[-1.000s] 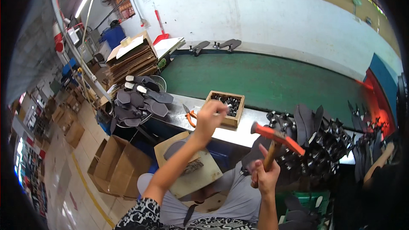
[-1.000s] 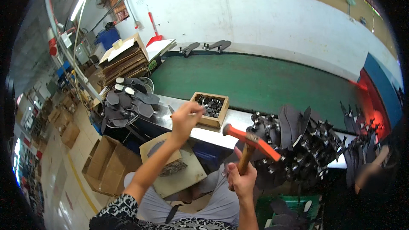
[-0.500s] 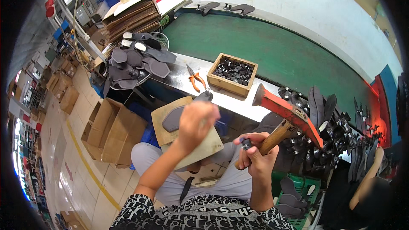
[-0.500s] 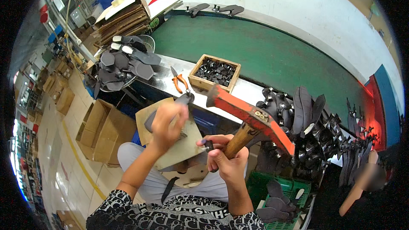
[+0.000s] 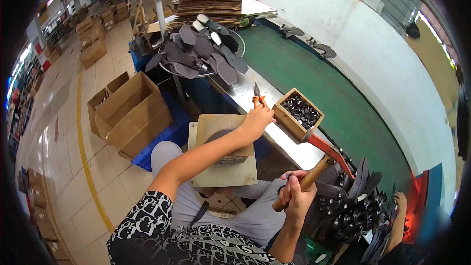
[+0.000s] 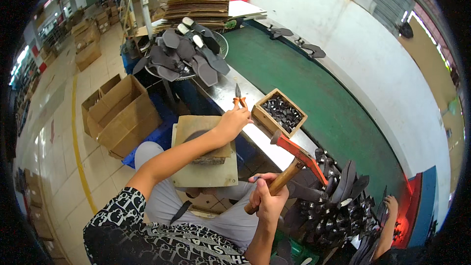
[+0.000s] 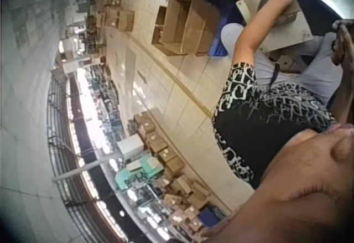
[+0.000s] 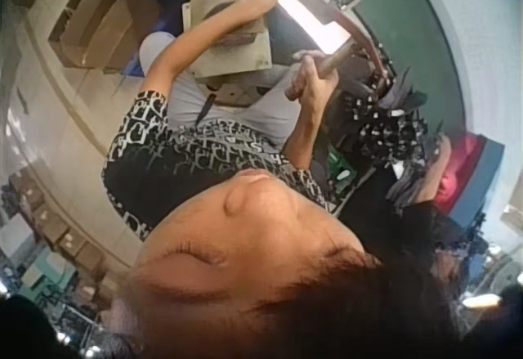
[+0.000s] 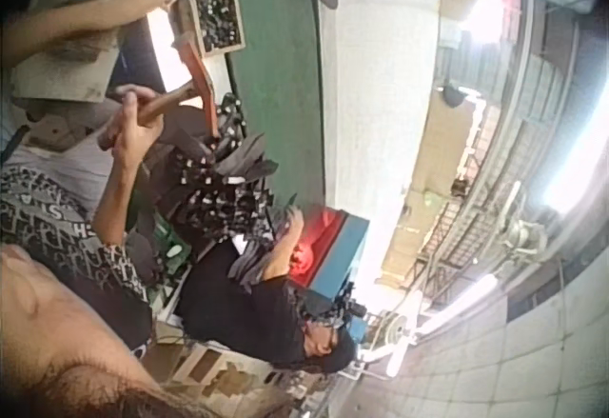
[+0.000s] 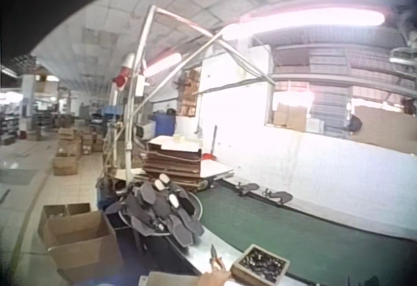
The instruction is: Assembling sandals by pinning and hammering the upper to the sole.
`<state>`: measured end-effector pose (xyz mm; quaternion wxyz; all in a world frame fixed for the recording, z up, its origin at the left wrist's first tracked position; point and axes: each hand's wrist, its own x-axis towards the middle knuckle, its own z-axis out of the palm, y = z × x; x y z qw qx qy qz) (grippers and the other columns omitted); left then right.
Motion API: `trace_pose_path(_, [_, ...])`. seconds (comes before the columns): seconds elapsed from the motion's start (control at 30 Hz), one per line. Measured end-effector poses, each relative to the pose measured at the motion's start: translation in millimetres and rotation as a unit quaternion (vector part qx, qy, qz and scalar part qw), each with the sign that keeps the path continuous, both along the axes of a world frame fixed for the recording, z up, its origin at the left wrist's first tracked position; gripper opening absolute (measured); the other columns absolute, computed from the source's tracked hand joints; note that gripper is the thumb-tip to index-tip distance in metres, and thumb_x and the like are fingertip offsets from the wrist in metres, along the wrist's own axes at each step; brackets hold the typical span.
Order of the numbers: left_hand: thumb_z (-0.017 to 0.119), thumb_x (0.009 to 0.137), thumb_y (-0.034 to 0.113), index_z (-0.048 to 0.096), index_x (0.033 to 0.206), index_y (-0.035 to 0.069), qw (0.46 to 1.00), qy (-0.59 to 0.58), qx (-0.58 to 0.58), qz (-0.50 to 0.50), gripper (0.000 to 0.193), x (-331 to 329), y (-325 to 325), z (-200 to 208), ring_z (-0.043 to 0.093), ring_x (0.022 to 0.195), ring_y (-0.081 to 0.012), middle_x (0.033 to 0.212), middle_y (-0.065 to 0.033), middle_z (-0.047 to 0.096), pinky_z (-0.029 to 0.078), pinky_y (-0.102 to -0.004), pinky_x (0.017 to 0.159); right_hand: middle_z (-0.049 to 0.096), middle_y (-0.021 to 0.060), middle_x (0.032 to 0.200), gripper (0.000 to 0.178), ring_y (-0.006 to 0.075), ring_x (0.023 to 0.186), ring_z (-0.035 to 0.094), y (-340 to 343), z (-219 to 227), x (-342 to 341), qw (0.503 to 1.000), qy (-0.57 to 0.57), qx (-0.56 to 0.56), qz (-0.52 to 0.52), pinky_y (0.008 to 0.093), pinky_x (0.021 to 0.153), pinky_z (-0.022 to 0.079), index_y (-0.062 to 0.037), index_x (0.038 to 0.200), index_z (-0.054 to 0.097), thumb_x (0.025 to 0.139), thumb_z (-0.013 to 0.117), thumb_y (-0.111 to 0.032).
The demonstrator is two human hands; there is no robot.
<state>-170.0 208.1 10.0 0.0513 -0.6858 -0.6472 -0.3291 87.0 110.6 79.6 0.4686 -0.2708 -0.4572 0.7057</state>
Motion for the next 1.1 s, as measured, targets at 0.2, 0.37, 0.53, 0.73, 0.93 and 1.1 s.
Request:
trace_pose_path(0.2, [0.069, 0.087, 0.027, 0.064, 0.093, 0.007, 0.98, -0.021, 0.043, 0.193, 0.021, -15.0, -75.6, 12.1, 0.056, 0.094, -0.0285, 0.094, -0.0087, 0.061, 0.049, -0.0374, 0.082, 0.068, 0.0297, 0.109, 0.022, 0.0094, 0.045, 0.048, 21.8, -0.8, -43.1, 0.995, -0.071, 0.043, 0.055, 0.0241, 0.044, 0.045, 0.0017, 0.109, 0.055, 0.097, 0.064, -0.014])
trace_pose_path(0.37, [0.067, 0.091, 0.023, 0.062, 0.106, 0.002, 0.971, 0.033, -0.026, 0.235, 0.026, -40.1, -112.0, -9.4, 0.055, 0.103, -0.0312, 0.107, -0.0112, 0.06, 0.039, -0.0439, 0.098, 0.067, 0.0192, 0.096, 0.03, 0.0183, 0.059, 0.059, 24.1, -6.8, -95.1, 0.987, -0.028, 0.088, 0.131, 0.028, 0.052, 0.051, 0.0025, 0.104, 0.058, 0.095, 0.07, -0.023])
trace_pose_path(0.53, [0.071, 0.089, 0.022, 0.05, 0.133, 0.001, 0.962, -0.206, 0.089, 0.155, 0.053, -53.2, -128.4, -10.8, 0.053, 0.121, -0.0328, 0.129, -0.0162, 0.057, 0.04, -0.0426, 0.101, 0.06, 0.0111, 0.087, 0.035, 0.0152, 0.059, 0.056, 21.2, -11.3, -110.3, 0.977, -0.017, 0.102, 0.185, 0.0245, 0.048, 0.043, 0.0014, 0.101, 0.06, 0.092, 0.073, -0.029])
trace_pose_path(0.73, [0.072, 0.088, 0.022, 0.051, 0.13, 0.002, 0.958, -0.187, 0.115, 0.186, 0.05, -50.5, -155.3, -6.6, 0.056, 0.117, -0.0357, 0.125, -0.0171, 0.059, 0.042, -0.0418, 0.1, 0.061, 0.0117, 0.087, 0.038, 0.0132, 0.058, 0.055, 8.8, -7.4, -117.9, 0.965, -0.028, 0.113, 0.234, 0.024, 0.048, 0.04, 0.0019, 0.099, 0.061, 0.089, 0.076, -0.031])
trace_pose_path(0.93, [0.07, 0.089, 0.022, 0.054, 0.126, 0.004, 0.95, -0.254, 0.092, 0.154, 0.044, -50.9, -165.4, -16.2, 0.056, 0.115, -0.0321, 0.12, -0.013, 0.061, 0.04, -0.0417, 0.101, 0.061, 0.0145, 0.086, 0.034, 0.0134, 0.056, 0.054, 3.2, -4.9, -122.1, 0.969, -0.013, 0.109, 0.22, 0.0231, 0.044, 0.038, 0.001, 0.093, 0.06, 0.087, 0.078, -0.027])
trace_pose_path(1.1, [0.071, 0.088, 0.024, 0.057, 0.124, 0.005, 0.953, -0.223, 0.121, 0.167, 0.043, -44.3, -172.5, -9.9, 0.056, 0.116, -0.0312, 0.12, -0.0114, 0.062, 0.041, -0.0416, 0.101, 0.061, 0.015, 0.081, 0.036, 0.0131, 0.051, 0.053, 1.3, -0.8, -118.1, 0.972, 0.006, 0.086, 0.22, 0.0231, 0.04, 0.037, -0.0005, 0.089, 0.058, 0.082, 0.083, -0.025])
